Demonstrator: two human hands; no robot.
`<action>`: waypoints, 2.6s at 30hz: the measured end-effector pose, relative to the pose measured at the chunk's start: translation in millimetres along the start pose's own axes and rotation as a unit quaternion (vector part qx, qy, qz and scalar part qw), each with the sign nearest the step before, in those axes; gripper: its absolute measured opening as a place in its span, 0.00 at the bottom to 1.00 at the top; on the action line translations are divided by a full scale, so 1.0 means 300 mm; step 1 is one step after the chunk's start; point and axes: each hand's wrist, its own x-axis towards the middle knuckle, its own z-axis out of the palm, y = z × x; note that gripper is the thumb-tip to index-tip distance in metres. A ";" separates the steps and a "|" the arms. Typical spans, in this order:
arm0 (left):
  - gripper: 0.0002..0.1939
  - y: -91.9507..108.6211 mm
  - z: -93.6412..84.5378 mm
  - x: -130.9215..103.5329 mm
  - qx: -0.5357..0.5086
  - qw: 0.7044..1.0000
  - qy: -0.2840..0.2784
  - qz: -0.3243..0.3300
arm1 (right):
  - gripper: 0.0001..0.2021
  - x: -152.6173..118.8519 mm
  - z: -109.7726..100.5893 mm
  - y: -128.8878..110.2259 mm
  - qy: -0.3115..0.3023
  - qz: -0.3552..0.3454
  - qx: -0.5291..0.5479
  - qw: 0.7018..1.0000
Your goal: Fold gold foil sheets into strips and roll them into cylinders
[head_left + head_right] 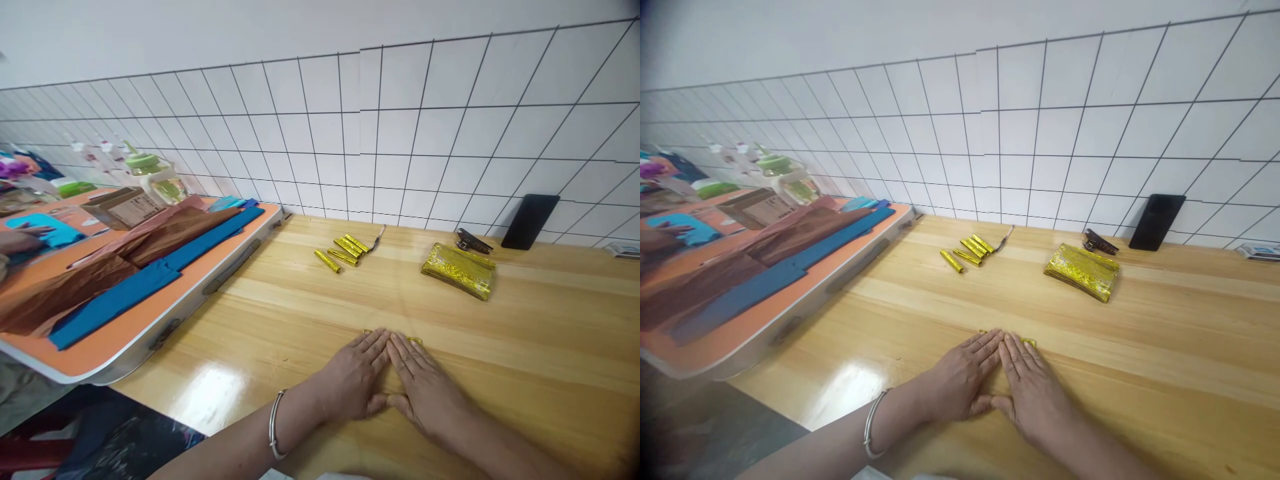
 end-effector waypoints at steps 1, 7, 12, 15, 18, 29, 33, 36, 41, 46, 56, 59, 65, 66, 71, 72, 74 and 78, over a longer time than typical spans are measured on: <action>0.41 -0.007 -0.001 -0.008 -0.002 1.000 -0.005 0.003 | 0.37 -0.011 0.001 0.009 -0.001 0.001 -0.002 1.000; 0.36 -0.046 -0.001 -0.066 -0.002 1.000 -0.003 -0.025 | 0.31 -0.088 -0.008 0.061 -0.010 0.029 -0.029 0.999; 0.33 -0.034 -0.011 -0.071 0.005 0.998 0.001 -0.061 | 0.25 -0.075 -0.050 0.055 0.009 0.036 -0.056 0.998; 0.34 -0.008 -0.011 -0.054 0.023 0.996 0.013 -0.080 | 0.25 -0.018 -0.079 0.014 0.008 0.063 -0.071 0.995; 0.32 0.008 -0.008 -0.042 0.035 0.996 0.022 -0.085 | 0.27 0.029 -0.094 -0.021 -0.008 0.086 -0.084 0.993; 0.25 -0.039 -0.016 -0.096 0.029 0.995 0.034 -0.093 | 0.23 -0.056 -0.085 0.024 -0.002 0.099 -0.102 0.990; 0.25 -0.054 -0.013 -0.108 0.017 0.995 0.037 -0.087 | 0.22 -0.083 -0.085 0.033 0.013 0.105 -0.084 0.991; 0.22 -0.072 -0.012 -0.104 0.005 0.996 0.033 -0.081 | 0.22 -0.086 -0.082 0.032 0.019 0.103 -0.085 0.991; 0.18 -0.082 -0.009 -0.076 0.031 0.996 0.058 -0.056 | 0.24 -0.073 -0.060 0.035 0.053 0.066 -0.081 0.993; 0.14 -0.077 -0.002 -0.033 0.069 0.996 0.051 0.001 | 0.25 -0.024 -0.065 0.025 0.058 0.068 -0.062 0.994; 0.22 -0.053 0.029 -0.026 0.062 0.997 0.053 0.006 | 0.35 0.079 -0.036 -0.069 -0.022 0.025 0.002 0.999; 0.28 -0.043 0.022 -0.043 0.042 0.998 0.042 -0.003 | 0.37 0.076 -0.023 -0.071 -0.028 0.028 0.011 0.999; 0.36 -0.048 0.019 -0.063 0.050 0.998 0.004 -0.024 | 0.38 0.044 0.000 -0.052 -0.003 0.049 0.004 0.999; 0.36 -0.050 0.019 -0.068 0.056 0.998 -0.001 -0.028 | 0.38 0.035 0.004 -0.045 -0.005 0.054 0.000 0.999; 0.37 -0.051 0.012 -0.091 0.079 0.995 -0.003 -0.059 | 0.35 -0.035 0.009 0.004 -0.020 0.087 -0.017 0.996; 0.36 -0.050 0.010 -0.094 0.083 0.995 -0.003 -0.063 | 0.34 -0.051 0.007 0.015 -0.023 0.093 -0.019 0.995; 0.36 -0.048 0.005 -0.098 0.087 0.994 -0.003 -0.068 | 0.34 -0.079 0.002 0.032 -0.023 0.098 -0.021 0.995; 0.36 -0.047 0.001 -0.096 0.092 0.993 0.000 -0.075 | 0.33 -0.104 -0.002 0.051 -0.022 0.094 -0.023 0.995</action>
